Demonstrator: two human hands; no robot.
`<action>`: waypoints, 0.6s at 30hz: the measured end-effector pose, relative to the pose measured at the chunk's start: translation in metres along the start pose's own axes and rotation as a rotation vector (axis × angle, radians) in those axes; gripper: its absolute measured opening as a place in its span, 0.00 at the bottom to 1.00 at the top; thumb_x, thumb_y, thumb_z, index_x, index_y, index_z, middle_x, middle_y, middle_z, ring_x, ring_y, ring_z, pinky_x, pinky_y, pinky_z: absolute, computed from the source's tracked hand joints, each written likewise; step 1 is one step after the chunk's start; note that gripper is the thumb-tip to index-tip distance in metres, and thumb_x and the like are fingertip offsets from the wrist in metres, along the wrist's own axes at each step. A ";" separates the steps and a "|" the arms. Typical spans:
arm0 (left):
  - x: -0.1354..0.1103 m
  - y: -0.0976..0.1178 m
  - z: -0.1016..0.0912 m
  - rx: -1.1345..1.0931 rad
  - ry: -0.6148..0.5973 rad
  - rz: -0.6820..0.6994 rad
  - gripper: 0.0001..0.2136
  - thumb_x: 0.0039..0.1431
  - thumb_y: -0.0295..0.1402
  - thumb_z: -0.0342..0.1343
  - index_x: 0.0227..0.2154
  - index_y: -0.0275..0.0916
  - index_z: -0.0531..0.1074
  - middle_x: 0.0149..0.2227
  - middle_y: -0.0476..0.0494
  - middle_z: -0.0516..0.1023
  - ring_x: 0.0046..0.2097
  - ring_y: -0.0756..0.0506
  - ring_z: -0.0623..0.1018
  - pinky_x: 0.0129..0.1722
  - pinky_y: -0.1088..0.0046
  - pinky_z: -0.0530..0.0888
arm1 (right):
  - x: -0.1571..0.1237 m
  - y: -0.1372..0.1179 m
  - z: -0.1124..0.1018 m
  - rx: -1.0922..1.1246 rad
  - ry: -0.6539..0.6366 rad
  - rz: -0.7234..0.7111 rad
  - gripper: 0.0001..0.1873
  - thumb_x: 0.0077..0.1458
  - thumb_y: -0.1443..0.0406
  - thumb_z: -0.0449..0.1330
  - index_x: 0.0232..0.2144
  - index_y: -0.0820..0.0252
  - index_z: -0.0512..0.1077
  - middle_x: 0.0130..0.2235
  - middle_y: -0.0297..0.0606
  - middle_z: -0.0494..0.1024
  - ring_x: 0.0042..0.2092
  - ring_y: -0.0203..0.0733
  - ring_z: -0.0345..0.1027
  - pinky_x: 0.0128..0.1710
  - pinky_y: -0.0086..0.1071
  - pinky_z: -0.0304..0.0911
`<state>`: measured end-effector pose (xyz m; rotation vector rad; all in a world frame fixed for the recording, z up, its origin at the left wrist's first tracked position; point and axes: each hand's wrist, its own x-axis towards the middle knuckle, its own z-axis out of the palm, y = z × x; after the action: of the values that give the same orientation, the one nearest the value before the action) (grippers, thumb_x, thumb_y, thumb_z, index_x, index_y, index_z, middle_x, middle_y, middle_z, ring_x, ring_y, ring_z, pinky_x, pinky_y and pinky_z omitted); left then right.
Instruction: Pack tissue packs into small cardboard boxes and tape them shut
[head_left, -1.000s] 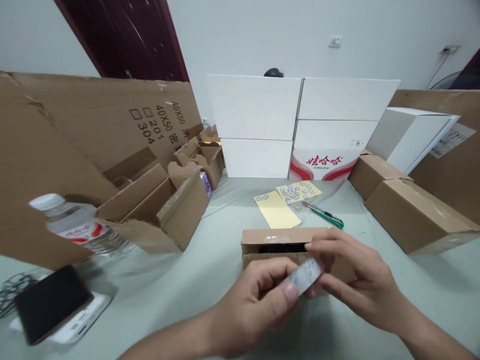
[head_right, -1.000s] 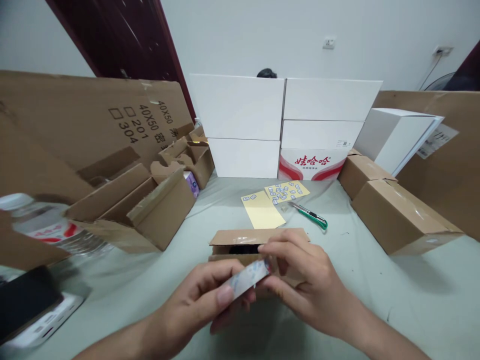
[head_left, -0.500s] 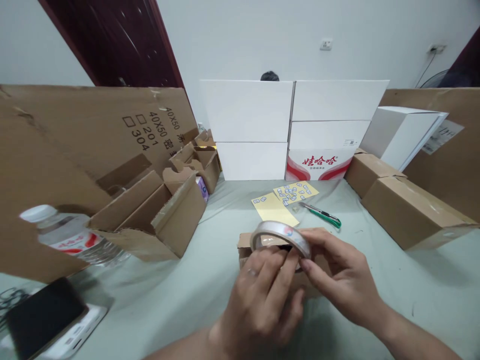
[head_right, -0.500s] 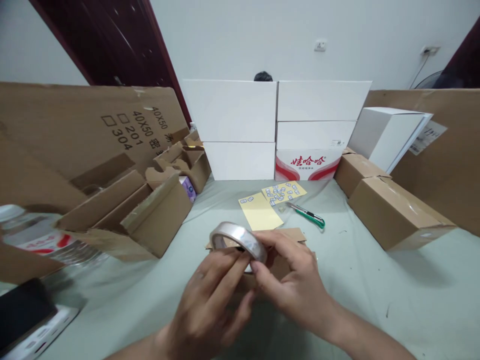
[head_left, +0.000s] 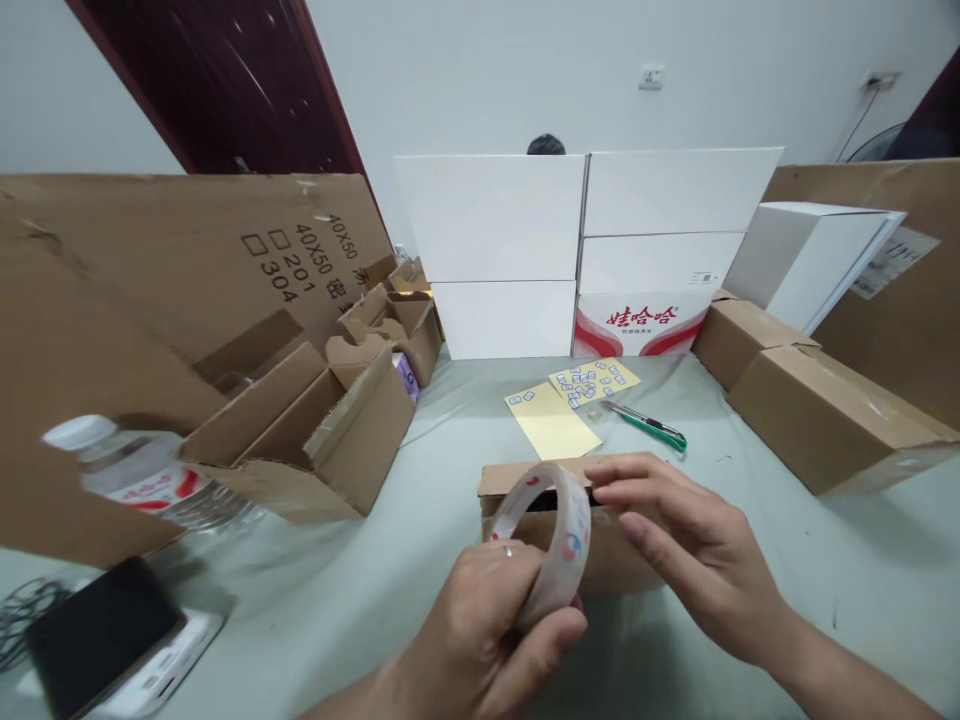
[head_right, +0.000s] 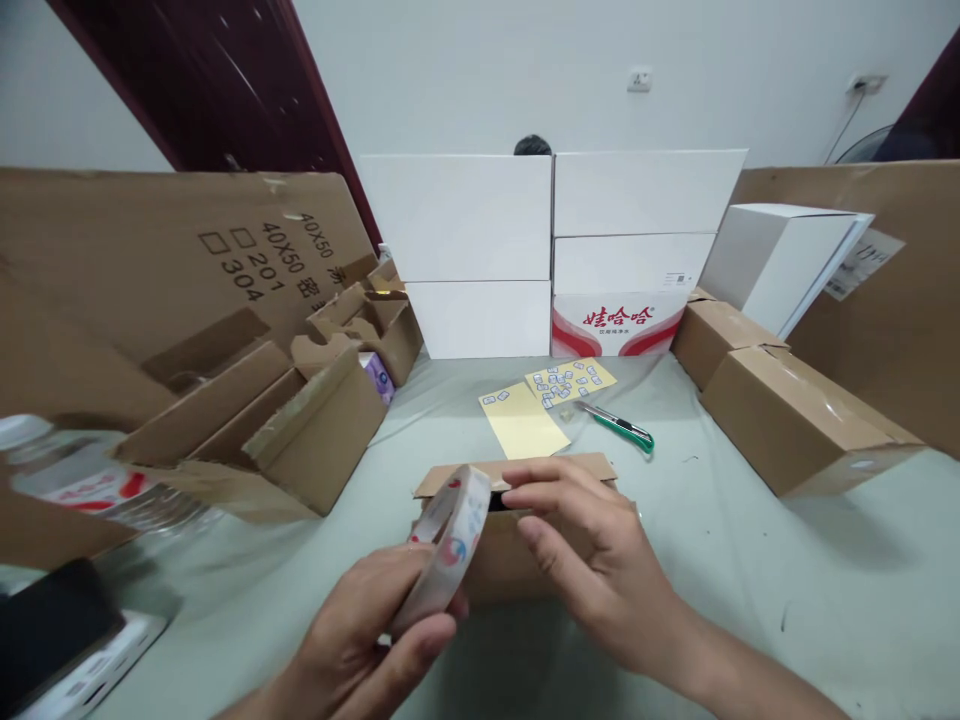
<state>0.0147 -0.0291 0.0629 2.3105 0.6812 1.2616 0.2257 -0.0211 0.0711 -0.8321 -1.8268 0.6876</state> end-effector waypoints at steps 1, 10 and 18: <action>-0.001 0.000 0.002 0.103 0.000 0.039 0.15 0.69 0.37 0.43 0.28 0.38 0.68 0.21 0.49 0.72 0.23 0.50 0.71 0.25 0.75 0.65 | -0.001 -0.001 0.000 -0.012 -0.002 0.005 0.13 0.65 0.66 0.55 0.49 0.46 0.72 0.53 0.34 0.75 0.56 0.40 0.68 0.55 0.33 0.66; 0.008 0.004 0.006 0.448 -0.058 0.173 0.15 0.69 0.31 0.42 0.24 0.39 0.62 0.18 0.51 0.67 0.21 0.51 0.66 0.23 0.74 0.62 | 0.004 0.000 0.001 -0.127 0.027 -0.015 0.10 0.63 0.65 0.58 0.45 0.48 0.75 0.49 0.34 0.76 0.52 0.37 0.70 0.51 0.29 0.66; 0.006 0.002 0.012 0.499 -0.060 0.220 0.16 0.70 0.32 0.41 0.25 0.38 0.64 0.19 0.50 0.69 0.21 0.50 0.66 0.22 0.72 0.62 | 0.010 0.001 0.000 -0.129 0.032 -0.012 0.05 0.61 0.67 0.60 0.33 0.53 0.73 0.37 0.32 0.73 0.41 0.34 0.69 0.39 0.25 0.64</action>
<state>0.0283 -0.0287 0.0622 2.8833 0.8128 1.2117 0.2231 -0.0120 0.0757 -0.9110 -1.8607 0.5502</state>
